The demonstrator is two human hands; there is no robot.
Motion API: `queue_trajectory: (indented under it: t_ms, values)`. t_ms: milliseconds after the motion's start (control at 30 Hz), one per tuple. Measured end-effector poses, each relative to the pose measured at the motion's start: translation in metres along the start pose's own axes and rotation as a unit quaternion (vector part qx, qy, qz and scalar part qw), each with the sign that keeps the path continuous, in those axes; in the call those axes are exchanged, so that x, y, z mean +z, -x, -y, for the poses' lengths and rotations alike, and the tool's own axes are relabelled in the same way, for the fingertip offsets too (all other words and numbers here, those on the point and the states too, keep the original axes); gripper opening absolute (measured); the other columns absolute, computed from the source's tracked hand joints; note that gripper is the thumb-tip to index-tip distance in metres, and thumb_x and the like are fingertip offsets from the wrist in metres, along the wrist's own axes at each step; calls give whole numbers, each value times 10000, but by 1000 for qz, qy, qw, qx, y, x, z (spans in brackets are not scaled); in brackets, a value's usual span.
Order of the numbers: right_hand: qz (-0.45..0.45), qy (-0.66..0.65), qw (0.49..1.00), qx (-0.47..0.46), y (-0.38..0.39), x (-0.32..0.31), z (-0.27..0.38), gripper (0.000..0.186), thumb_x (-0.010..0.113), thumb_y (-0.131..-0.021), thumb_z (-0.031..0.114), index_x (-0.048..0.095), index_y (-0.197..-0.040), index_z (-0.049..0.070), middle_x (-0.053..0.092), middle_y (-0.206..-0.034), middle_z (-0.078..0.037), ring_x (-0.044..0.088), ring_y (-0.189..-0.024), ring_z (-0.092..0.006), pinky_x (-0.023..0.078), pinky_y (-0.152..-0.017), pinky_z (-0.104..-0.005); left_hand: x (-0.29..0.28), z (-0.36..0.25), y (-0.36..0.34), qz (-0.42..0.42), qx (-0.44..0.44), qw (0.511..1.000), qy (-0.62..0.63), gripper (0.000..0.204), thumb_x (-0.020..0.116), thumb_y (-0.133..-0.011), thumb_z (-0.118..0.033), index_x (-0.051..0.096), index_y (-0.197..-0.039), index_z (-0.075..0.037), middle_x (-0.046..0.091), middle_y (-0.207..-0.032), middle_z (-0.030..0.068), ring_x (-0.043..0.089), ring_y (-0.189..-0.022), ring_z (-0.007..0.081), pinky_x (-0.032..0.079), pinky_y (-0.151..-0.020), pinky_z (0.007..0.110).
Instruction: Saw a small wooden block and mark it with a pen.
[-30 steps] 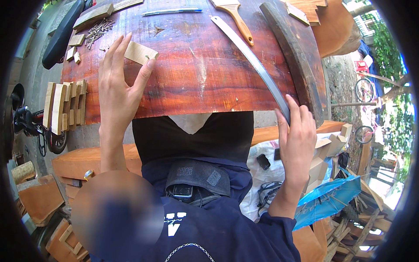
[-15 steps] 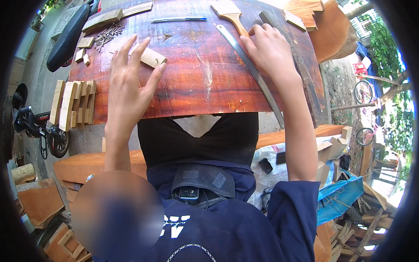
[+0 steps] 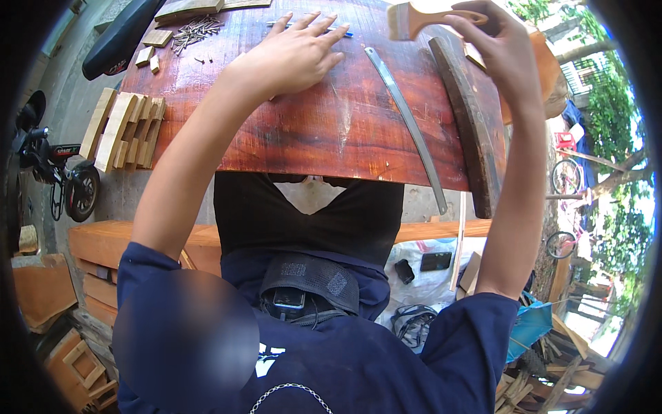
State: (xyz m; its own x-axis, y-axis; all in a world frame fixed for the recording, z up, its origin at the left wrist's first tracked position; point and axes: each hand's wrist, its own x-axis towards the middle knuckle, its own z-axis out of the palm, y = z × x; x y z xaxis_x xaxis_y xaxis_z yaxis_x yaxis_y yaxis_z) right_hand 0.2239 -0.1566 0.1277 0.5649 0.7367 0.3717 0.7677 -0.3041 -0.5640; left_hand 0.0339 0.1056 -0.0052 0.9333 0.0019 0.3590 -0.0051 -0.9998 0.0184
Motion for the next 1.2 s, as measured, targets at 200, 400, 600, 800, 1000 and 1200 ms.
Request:
queue_trajectory:
  t_ms: [200,400,600,800,1000,1200]
  values:
    - [165,54,984,-36,27,-32,88,298,754,-1047,330,820,-1222,98,811,-1170,-15,666,-819,-76,539,-725,-276,5,21,-14,144,-80,985,-59,628,334,-1175,-465,391,-1707,-138,399,-1757,140,306,-1656,323,169,-1350,621]
    - [368,-37,928,-30,41,-2,131,223,759,-995,42,774,-1215,8,800,-1151,-98,773,-1017,-171,626,-883,-326,3,47,21,85,-95,990,-64,745,509,-1113,-428,428,-1597,132,361,-1732,289,233,-1655,444,181,-1356,553]
    - [317,-19,946,-70,28,31,118,215,742,-1054,186,788,-1209,46,800,-1067,-43,731,-906,-98,586,-819,-285,-36,36,58,-17,-49,999,-15,667,554,-1099,-362,490,-1539,135,430,-1643,364,340,-1595,475,247,-1325,579]
    - [257,25,959,-118,26,3,126,205,701,-1052,75,765,-1245,43,781,-1168,-62,733,-965,-128,581,-804,-294,-57,11,91,-134,-110,972,157,563,641,-1079,-330,567,-1517,16,529,-1598,250,436,-1538,420,330,-1284,545]
    - [341,7,930,-141,32,15,130,208,739,-975,15,782,-1178,22,800,-1076,-99,765,-936,-163,609,-802,-308,-47,1,126,-215,-119,960,134,391,762,-999,-204,712,-1368,-85,670,-1434,127,581,-1397,360,447,-1187,501]
    - [255,21,962,-94,17,30,108,238,712,-1041,39,765,-1273,22,774,-1196,-77,732,-1000,-140,596,-832,-306,-37,-3,124,-213,-133,961,113,389,769,-990,-197,716,-1357,-82,648,-1465,116,534,-1447,351,436,-1199,493]
